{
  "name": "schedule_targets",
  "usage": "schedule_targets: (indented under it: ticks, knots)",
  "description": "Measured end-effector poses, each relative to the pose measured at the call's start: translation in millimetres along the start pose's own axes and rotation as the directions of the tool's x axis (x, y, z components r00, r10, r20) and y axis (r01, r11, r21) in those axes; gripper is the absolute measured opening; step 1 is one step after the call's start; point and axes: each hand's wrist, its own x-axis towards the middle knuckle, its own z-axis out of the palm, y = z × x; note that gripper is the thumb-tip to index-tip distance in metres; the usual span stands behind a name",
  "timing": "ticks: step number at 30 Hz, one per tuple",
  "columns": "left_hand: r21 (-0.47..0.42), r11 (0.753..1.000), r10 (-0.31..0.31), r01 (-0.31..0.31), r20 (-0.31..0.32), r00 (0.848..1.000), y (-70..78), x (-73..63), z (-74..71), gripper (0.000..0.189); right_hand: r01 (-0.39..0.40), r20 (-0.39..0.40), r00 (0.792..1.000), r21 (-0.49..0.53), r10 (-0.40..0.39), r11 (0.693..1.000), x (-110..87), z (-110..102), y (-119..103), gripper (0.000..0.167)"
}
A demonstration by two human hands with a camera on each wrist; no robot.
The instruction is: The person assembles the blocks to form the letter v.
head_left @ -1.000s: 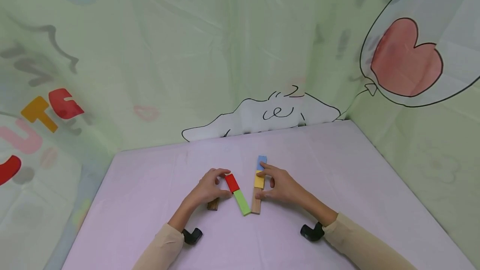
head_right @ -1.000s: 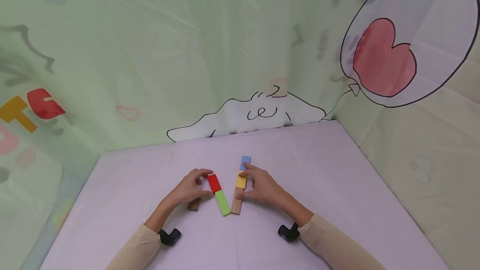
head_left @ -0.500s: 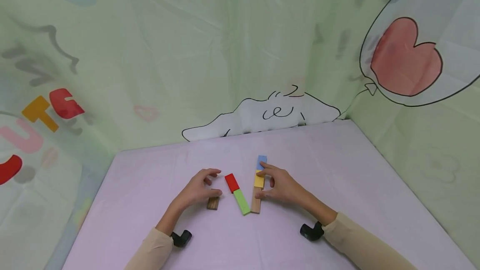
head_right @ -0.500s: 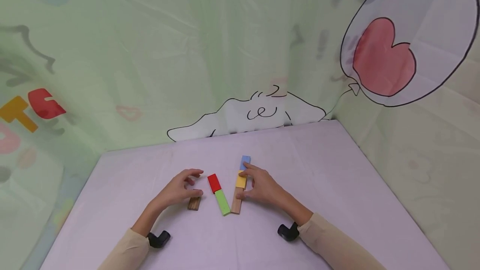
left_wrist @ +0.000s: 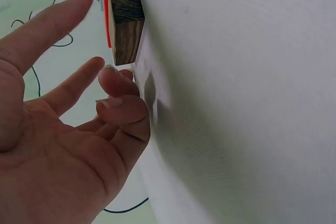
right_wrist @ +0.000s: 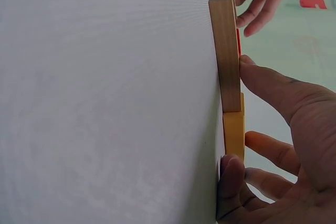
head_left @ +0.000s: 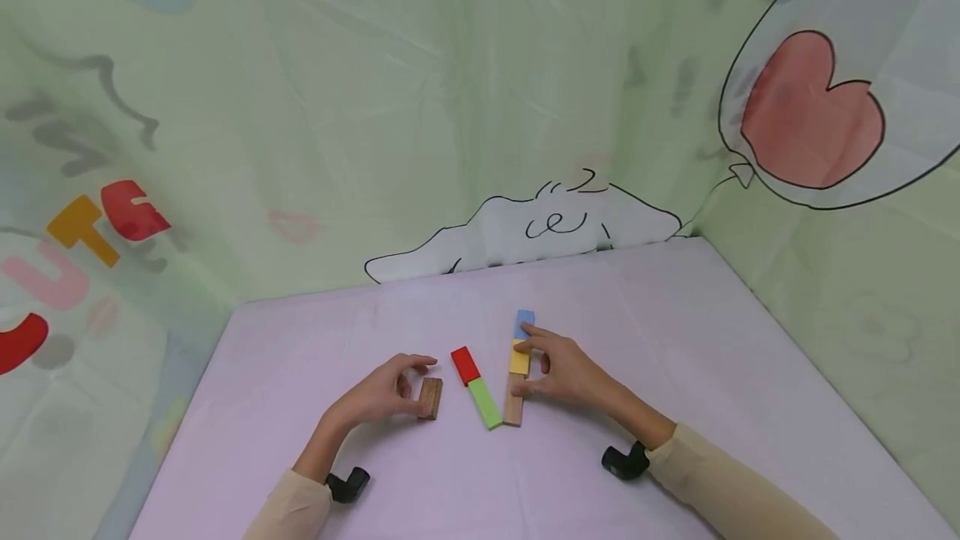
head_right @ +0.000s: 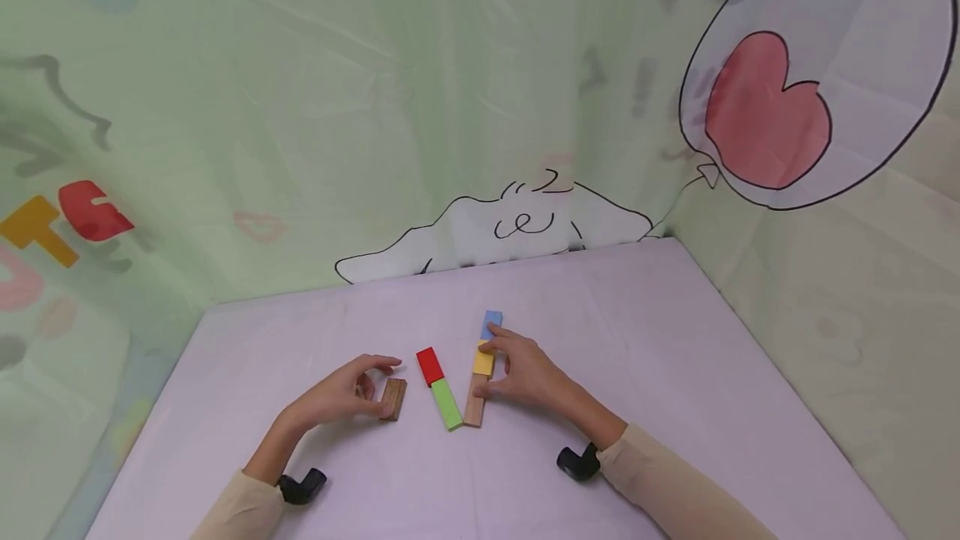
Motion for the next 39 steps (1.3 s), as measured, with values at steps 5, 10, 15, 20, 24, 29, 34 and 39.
schedule_targets:
  ticks: [5, 10, 15, 20, 24, 29, 34, 39]
  knots:
    - [0.019, 1.000, 0.003, -0.004, 0.015, 1.000, 1.4, -3.9, 1.2, 0.075, 0.004, 0.007, 1.000, -0.002, -0.004, 1.000, -0.7, -0.8, -0.1, 0.067]
    - [0.022, 1.000, 0.013, -0.014, 0.036, 0.999, 1.3, -5.4, 0.4, 0.075, 0.010, 0.000, 1.000, 0.000, -0.010, 1.000, -1.3, -1.4, -0.9, 0.068]
    - [0.019, 0.999, 0.025, -0.026, 0.065, 0.998, -0.7, -4.2, 1.0, 0.074, 0.001, -0.001, 1.000, -0.004, -0.001, 1.000, -0.9, -1.2, -2.1, 0.068]
    - [0.035, 0.999, 0.037, -0.040, 0.075, 0.996, -1.5, -2.8, 2.0, 0.071, -0.002, 0.004, 1.000, 0.002, 0.002, 1.000, -1.0, -1.3, -3.4, 0.068]
    - [0.045, 0.998, 0.029, -0.032, 0.082, 0.996, -0.4, -2.6, 1.7, 0.069, -0.013, 0.007, 1.000, 0.010, 0.013, 1.000, 0.0, -1.5, -3.6, 0.067]
    - [0.049, 0.998, 0.026, -0.031, 0.094, 0.995, -0.2, -3.5, 0.9, 0.070, -0.004, 0.003, 1.000, 0.005, 0.004, 1.000, 0.2, -0.7, -3.0, 0.067]
    - [0.049, 0.998, 0.034, -0.039, 0.098, 0.995, -2.2, -2.6, 0.3, 0.069, -0.002, -0.007, 1.000, 0.003, 0.002, 1.000, 0.0, -0.9, -3.7, 0.069]
    - [0.040, 0.998, 0.038, -0.042, 0.093, 0.995, -3.7, -2.9, 0.7, 0.067, -0.009, -0.004, 1.000, -0.004, 0.009, 1.000, 0.4, -1.0, -4.3, 0.069]
